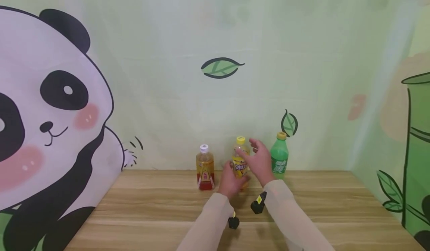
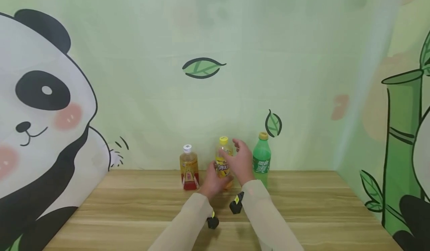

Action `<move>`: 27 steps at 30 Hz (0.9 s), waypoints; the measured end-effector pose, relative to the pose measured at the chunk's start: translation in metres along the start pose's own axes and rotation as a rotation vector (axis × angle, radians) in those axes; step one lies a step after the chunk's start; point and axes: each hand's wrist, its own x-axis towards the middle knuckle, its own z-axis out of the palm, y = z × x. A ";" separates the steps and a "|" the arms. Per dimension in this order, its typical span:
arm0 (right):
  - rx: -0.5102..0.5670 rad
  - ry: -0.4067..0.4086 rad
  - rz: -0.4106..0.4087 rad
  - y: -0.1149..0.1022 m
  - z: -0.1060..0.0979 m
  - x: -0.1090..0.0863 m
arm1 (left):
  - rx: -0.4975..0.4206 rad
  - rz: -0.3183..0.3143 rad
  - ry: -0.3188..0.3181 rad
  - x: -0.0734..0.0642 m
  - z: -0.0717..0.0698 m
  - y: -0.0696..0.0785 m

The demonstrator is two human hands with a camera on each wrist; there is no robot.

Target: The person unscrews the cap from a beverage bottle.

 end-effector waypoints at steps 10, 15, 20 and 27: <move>0.062 0.011 -0.021 -0.007 -0.002 0.010 | -0.049 -0.002 0.010 0.011 0.010 -0.005; 0.071 0.009 -0.016 -0.010 -0.001 0.012 | -0.099 -0.027 0.011 0.013 0.011 -0.006; 0.071 0.005 -0.016 -0.013 -0.001 0.015 | -0.101 -0.015 0.023 0.012 0.010 -0.005; 0.076 -0.016 0.013 -0.021 -0.002 0.017 | -0.106 -0.026 -0.001 0.011 0.009 -0.003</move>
